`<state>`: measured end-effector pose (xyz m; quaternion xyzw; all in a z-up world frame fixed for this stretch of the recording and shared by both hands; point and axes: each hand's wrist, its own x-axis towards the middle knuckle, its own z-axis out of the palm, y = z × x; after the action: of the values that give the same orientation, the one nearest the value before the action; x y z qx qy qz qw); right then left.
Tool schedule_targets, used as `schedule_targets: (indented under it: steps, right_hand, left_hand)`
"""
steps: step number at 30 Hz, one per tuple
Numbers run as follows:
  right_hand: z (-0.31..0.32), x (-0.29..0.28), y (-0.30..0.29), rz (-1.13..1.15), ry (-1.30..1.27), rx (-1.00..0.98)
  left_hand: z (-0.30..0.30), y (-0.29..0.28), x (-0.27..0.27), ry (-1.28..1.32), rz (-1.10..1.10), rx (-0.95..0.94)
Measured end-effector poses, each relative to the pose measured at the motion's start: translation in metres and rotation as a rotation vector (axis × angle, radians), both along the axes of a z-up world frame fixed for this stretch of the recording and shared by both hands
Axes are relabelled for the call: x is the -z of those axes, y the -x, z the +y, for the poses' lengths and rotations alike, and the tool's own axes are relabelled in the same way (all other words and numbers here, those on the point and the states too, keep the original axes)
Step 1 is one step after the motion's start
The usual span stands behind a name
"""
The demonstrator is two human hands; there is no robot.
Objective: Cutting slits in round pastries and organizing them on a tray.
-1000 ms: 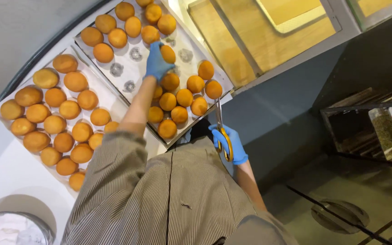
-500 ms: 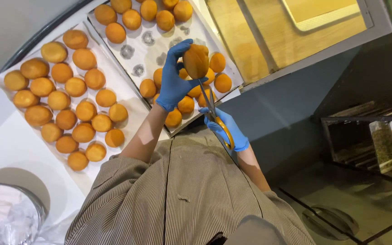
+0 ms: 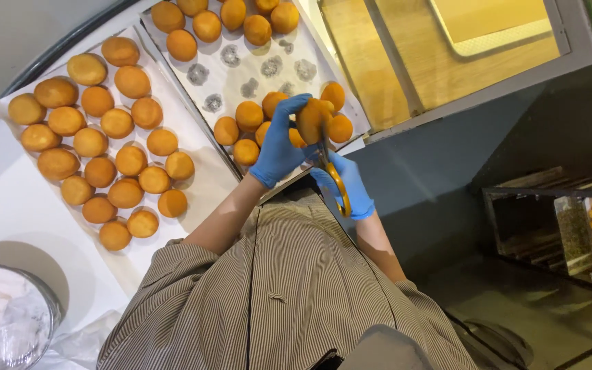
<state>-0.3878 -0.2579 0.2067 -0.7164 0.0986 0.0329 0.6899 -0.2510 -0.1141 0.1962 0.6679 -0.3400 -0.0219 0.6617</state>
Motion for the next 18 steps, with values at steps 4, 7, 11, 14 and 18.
schedule_targets:
  steps: [4, 7, 11, 14, 18]
  right_hand:
    - [0.011, 0.002, -0.002, 0.131, 0.013, 0.094]
    - [0.015, -0.014, -0.006, -0.016, -0.043, 0.024]
    - [0.018, -0.011, -0.011, -0.109, -0.106, 0.008]
    - [0.016, -0.001, -0.010, 0.031, -0.110, 0.140]
    - [0.004, 0.022, -0.003, 0.157, -0.100, 0.296]
  left_hand:
    - [0.008, -0.012, -0.002, -0.008, 0.000, -0.070]
    - [0.011, -0.016, 0.001, -0.037, -0.017, -0.089]
    - [0.012, -0.022, 0.010, -0.058, -0.021, -0.048]
    - [0.009, -0.036, 0.019, -0.098, -0.074, 0.001]
    - [-0.018, -0.083, 0.042, -0.263, -0.291, -0.028]
